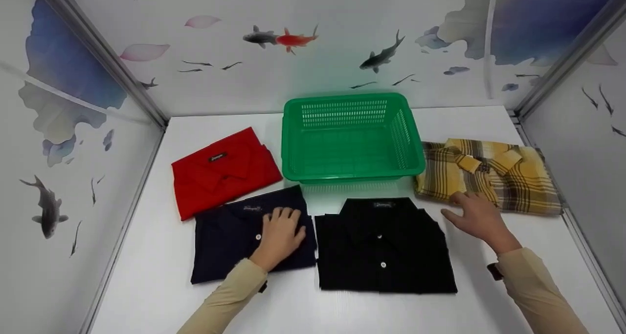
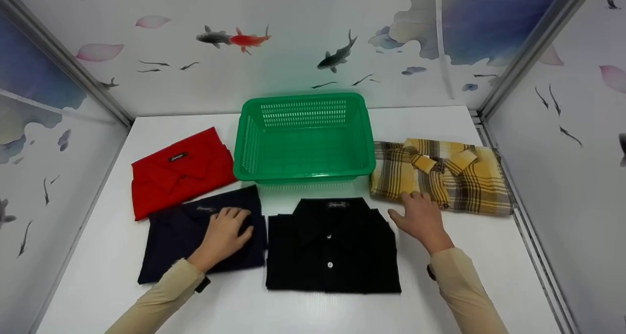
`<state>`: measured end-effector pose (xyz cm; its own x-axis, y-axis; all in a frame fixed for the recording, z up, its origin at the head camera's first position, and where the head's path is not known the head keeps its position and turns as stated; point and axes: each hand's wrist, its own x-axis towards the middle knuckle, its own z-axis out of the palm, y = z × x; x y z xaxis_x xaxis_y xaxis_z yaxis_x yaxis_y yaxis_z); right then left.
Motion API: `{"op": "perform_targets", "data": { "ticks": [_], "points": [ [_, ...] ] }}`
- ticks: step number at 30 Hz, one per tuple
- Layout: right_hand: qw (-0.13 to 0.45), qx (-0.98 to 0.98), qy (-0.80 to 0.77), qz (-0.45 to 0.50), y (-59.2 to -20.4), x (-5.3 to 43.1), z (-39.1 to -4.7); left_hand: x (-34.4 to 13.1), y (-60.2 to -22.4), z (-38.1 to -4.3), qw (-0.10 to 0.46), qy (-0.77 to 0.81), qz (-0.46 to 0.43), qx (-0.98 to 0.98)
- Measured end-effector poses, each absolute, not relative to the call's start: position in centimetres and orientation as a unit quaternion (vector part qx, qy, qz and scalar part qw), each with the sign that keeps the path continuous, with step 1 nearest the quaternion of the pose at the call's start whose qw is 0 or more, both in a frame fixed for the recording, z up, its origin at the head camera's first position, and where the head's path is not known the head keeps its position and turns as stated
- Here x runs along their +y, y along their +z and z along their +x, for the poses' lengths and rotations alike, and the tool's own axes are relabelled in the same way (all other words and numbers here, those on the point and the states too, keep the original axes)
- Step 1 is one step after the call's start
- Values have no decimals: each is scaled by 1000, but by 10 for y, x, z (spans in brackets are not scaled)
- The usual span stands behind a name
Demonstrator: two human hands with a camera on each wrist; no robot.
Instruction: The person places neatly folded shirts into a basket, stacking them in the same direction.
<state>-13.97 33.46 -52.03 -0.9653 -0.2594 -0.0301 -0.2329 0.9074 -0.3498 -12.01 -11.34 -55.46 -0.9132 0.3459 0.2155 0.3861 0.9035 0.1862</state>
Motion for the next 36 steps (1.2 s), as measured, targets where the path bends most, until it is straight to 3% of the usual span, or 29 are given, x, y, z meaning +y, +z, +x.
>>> {"op": "perform_targets", "data": {
  "ticks": [6, 10, 21, 36],
  "points": [
    [159, 960, -212, -93, -535, 330, -124, -89, -566, -114, 64, -149, -249, -955],
    [204, 951, -219, -79, -544, 325, -114, -79, -576, -111, 37, -137, -262, -954],
    [185, 936, -292, -69, -562, 314, -109, -57, -575, -111, -41, -89, -155, -983],
    [248, 846, -471, 33, -569, 314, -118, -58, -553, -132, -296, -419, -39, -858]
  ]
}}
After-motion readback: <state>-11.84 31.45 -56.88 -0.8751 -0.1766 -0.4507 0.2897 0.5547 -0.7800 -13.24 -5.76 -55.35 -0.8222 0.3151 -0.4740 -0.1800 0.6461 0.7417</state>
